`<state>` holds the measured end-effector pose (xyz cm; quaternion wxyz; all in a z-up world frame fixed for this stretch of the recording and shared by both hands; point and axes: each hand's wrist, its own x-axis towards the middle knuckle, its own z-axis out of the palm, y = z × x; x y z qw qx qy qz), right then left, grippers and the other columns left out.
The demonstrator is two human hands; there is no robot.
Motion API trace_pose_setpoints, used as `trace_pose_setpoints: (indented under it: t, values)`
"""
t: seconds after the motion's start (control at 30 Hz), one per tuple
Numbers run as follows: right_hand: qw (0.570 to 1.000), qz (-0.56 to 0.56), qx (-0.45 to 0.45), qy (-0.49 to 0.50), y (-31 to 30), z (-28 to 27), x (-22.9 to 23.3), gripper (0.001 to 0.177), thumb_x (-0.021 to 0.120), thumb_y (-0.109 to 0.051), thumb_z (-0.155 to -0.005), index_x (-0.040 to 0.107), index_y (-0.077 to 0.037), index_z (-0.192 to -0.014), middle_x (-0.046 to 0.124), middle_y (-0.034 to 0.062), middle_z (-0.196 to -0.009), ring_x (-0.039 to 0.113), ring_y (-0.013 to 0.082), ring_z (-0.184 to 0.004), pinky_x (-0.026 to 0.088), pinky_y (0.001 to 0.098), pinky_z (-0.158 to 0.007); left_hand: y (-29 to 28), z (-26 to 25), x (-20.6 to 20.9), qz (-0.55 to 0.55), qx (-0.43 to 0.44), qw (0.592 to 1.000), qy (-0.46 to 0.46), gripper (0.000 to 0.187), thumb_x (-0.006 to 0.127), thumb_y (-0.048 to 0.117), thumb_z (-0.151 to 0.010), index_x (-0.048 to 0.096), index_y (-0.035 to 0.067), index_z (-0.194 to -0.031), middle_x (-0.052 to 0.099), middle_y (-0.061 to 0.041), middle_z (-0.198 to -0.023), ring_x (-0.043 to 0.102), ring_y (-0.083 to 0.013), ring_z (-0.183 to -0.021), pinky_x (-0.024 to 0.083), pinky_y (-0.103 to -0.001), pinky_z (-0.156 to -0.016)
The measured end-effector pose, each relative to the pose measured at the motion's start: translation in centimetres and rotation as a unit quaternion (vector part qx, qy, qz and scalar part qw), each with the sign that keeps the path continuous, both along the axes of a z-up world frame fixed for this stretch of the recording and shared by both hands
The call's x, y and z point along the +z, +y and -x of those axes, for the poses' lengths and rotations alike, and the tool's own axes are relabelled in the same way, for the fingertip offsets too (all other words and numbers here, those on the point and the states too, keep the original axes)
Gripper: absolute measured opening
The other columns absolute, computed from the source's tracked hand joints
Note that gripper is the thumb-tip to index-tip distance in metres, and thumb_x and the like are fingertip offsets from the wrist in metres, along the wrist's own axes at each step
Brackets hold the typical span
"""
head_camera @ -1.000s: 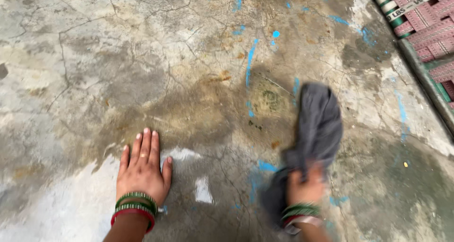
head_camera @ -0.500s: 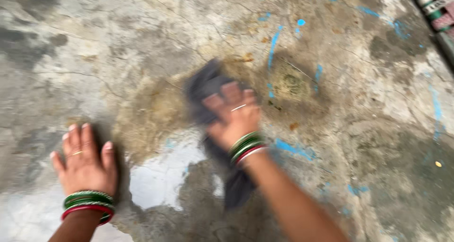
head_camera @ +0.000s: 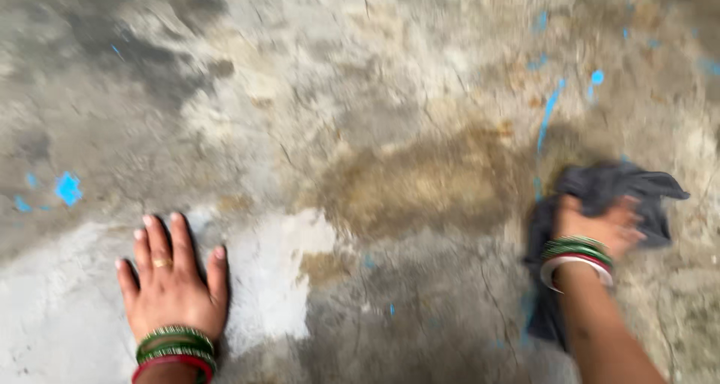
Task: The person washes a section of concrete floor by hand, soaking a cloth in a bucket of water, wringing it out, and scrubbing the surface.
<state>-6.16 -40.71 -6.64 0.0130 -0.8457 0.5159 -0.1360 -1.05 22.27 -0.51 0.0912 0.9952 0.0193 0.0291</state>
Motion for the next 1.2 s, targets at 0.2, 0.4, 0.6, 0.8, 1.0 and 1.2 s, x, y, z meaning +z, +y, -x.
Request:
trace_pose_setpoints:
  t: [0.2,0.4,0.6,0.8,1.0,1.2]
  values:
    - [0.959,0.016,0.282,0.011,19.0,-13.9,1.3,0.101,0.061,-0.058,-0.091,0.015,-0.006,-0.165,0.019,0.0221,-0.170,0.013,0.0440,-0.156,0.010,0.0511,-0.128,0.0,0.1,0.0,-0.008,0.014,1.000,0.003,0.076,0.033,0.057,-0.097,0.030,0.011,-0.158,0.025,-0.016,-0.166,0.024,-0.0311,-0.151,0.014,-0.054,-0.121]
    - [0.783,-0.116,0.610,-0.036,44.0,-15.1,8.6,0.091,0.069,-0.041,-0.074,0.039,-0.004,-0.152,0.037,0.0235,-0.160,0.025,0.0482,-0.149,0.025,0.0523,-0.122,1.3,0.0,-0.9,0.104,0.019,0.993,-0.047,0.075,0.037,0.048,-0.098,0.027,0.005,-0.159,0.026,-0.018,-0.164,0.024,-0.0333,-0.151,0.014,-0.055,-0.120]
    - [0.592,-0.104,0.799,-0.035,55.4,-5.5,3.8,0.075,0.064,-0.041,-0.094,0.041,-0.012,-0.159,0.041,0.0249,-0.161,0.027,0.0422,-0.158,0.022,0.0489,-0.128,8.4,4.7,-8.8,0.135,0.194,0.958,-0.163,0.075,0.048,0.044,-0.099,0.034,0.002,-0.159,0.035,-0.027,-0.163,0.033,-0.0398,-0.151,0.018,-0.062,-0.121]
    - [0.571,-0.058,0.819,-0.012,56.7,-5.6,2.5,0.087,0.072,-0.049,-0.088,0.036,-0.026,-0.164,0.027,0.0203,-0.171,0.017,0.0429,-0.159,0.015,0.0574,-0.122,12.7,5.6,-13.8,0.080,0.254,0.964,-0.021,0.097,0.076,0.056,-0.070,0.043,0.017,-0.152,0.053,-0.026,-0.145,0.052,-0.0385,-0.136,0.030,-0.062,-0.112]
    - [0.696,-0.294,0.649,0.087,57.4,-1.0,11.5,0.106,0.083,-0.045,-0.073,0.027,-0.031,-0.161,0.016,0.0276,-0.165,0.027,0.0501,-0.145,0.026,0.0550,-0.117,9.7,4.6,-5.5,0.327,0.311,0.891,0.041,0.095,0.077,0.045,-0.073,0.043,0.013,-0.155,0.064,-0.028,-0.133,0.063,-0.0424,-0.125,0.049,-0.045,-0.106]
    - [0.696,-0.554,0.429,0.157,56.1,0.5,12.7,0.122,0.088,-0.048,-0.063,0.019,-0.013,-0.157,0.054,0.0249,-0.146,0.060,0.0342,-0.131,0.049,0.0373,-0.110,9.3,8.2,1.3,0.445,0.383,0.787,0.190,0.111,0.091,0.055,-0.065,0.046,-0.006,-0.145,0.064,-0.031,-0.130,0.067,-0.0389,-0.118,0.052,-0.043,-0.102]
